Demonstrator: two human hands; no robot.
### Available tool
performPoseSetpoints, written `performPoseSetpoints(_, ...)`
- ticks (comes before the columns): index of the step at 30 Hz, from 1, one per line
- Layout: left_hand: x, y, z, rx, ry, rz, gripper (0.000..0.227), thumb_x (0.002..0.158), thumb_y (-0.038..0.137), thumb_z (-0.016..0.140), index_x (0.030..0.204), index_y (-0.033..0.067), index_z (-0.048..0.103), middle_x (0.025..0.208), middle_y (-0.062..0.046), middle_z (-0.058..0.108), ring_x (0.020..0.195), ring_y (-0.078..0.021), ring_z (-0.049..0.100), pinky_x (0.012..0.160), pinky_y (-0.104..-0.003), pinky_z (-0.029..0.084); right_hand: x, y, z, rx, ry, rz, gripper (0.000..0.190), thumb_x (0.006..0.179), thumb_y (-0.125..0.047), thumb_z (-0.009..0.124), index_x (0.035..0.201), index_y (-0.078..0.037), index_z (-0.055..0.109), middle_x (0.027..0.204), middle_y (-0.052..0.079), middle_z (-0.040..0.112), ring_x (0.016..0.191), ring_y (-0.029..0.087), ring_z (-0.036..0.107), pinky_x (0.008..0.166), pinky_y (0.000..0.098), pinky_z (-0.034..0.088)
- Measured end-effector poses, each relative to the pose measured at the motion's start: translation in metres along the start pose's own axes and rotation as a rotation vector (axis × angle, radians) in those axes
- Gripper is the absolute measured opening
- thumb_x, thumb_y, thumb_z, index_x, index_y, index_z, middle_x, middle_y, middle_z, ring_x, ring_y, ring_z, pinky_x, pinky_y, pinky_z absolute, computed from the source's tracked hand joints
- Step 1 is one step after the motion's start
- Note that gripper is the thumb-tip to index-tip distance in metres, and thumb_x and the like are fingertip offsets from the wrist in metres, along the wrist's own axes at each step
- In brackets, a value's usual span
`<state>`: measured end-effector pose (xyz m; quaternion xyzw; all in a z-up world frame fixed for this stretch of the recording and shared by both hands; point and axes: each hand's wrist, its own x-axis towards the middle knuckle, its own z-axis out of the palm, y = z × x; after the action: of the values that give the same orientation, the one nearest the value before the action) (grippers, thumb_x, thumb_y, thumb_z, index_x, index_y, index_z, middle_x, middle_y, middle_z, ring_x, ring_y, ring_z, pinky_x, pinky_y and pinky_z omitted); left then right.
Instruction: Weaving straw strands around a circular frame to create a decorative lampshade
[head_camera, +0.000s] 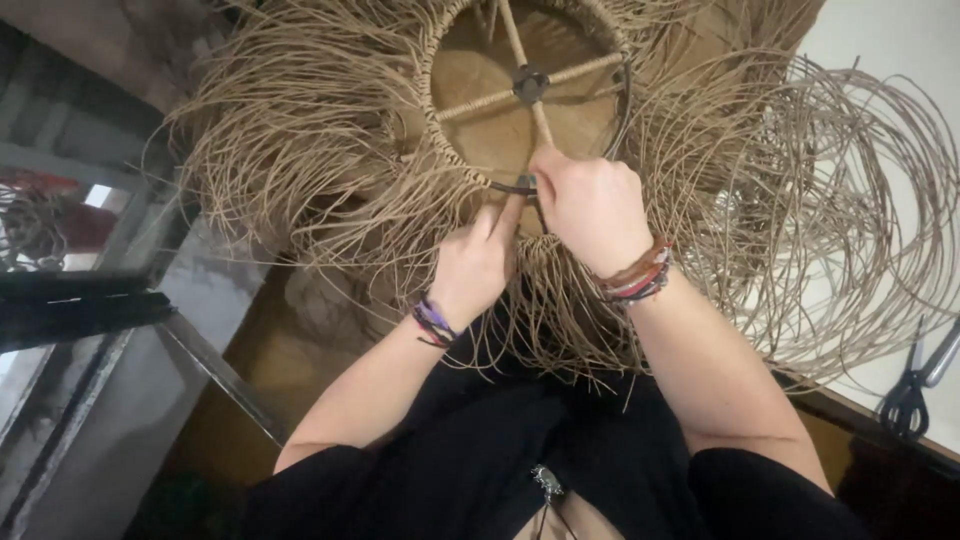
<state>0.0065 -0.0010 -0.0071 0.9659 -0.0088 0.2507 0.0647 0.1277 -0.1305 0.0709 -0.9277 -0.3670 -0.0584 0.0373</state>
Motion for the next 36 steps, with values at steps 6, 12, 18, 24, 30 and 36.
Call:
performPoseSetpoints(6,0.015,0.008,0.0,-0.068,0.022,-0.146,0.021,0.093,0.035,0.066,0.104,0.0185,0.061,0.071,0.006,0.063,0.055,-0.0137,0.069,0.053,-0.028,0.055,-0.013,-0.012,-0.029,0.294,-0.002,-0.107,0.029,0.09,-0.012,0.068,0.119,-0.009,0.069,0.081,0.01,0.072,0.069,0.038,0.074,0.057,0.0519,0.059)
performPoseSetpoints(12,-0.01,0.007,-0.013,-0.455,0.086,-0.119,0.003,0.086,0.02,0.074,0.088,0.0197,0.071,0.08,0.0,0.062,0.082,-0.0256,0.067,0.074,-0.036,0.054,-0.084,-0.025,-0.012,1.339,0.038,0.288,0.028,0.102,0.0,0.05,0.126,-0.001,0.065,0.065,0.003,0.062,0.056,0.015,0.063,0.057,0.03,0.057)
performPoseSetpoints(18,-0.012,0.03,-0.06,-0.818,-0.099,-0.135,0.019,0.102,0.029,0.053,0.095,0.0146,0.063,0.114,-0.004,0.06,0.102,-0.0314,0.069,0.082,-0.042,0.058,-0.091,-0.002,-0.002,1.006,0.026,0.019,0.033,0.09,0.002,0.054,0.116,-0.005,0.072,0.082,0.013,0.062,0.074,0.03,0.065,0.07,0.0399,0.054)
performPoseSetpoints(24,0.066,0.009,-0.062,-0.795,-0.206,-0.152,0.011,0.103,0.02,0.051,0.103,0.0166,0.062,0.074,-0.003,0.074,0.075,-0.032,0.076,0.069,-0.043,0.059,-0.091,0.004,0.035,0.395,0.435,-0.119,0.004,0.091,-0.006,0.072,0.094,-0.009,0.071,0.07,0.0,0.049,0.059,0.022,0.061,0.055,0.0318,0.054)
performPoseSetpoints(30,0.096,0.001,-0.05,-0.903,-0.4,-0.289,0.015,0.098,0.023,0.054,0.09,0.02,0.067,0.051,0.009,0.066,0.04,-0.0078,0.065,0.053,-0.021,0.054,-0.086,0.005,0.044,0.291,0.717,-0.054,0.021,0.093,-0.013,0.077,0.113,-0.007,0.076,0.071,-0.003,0.048,0.054,0.017,0.058,0.049,0.0302,0.054)
performPoseSetpoints(36,0.099,-0.002,-0.049,-1.12,-0.561,-0.451,0.017,0.094,0.017,0.061,0.11,0.0126,0.063,0.064,-0.004,0.074,0.038,-0.0105,0.065,0.029,-0.019,0.05,-0.088,0.008,0.041,0.387,0.641,-0.13,0.011,0.095,-0.01,0.072,0.104,-0.011,0.079,0.075,-0.001,0.056,0.059,0.02,0.062,0.052,0.0326,0.056)
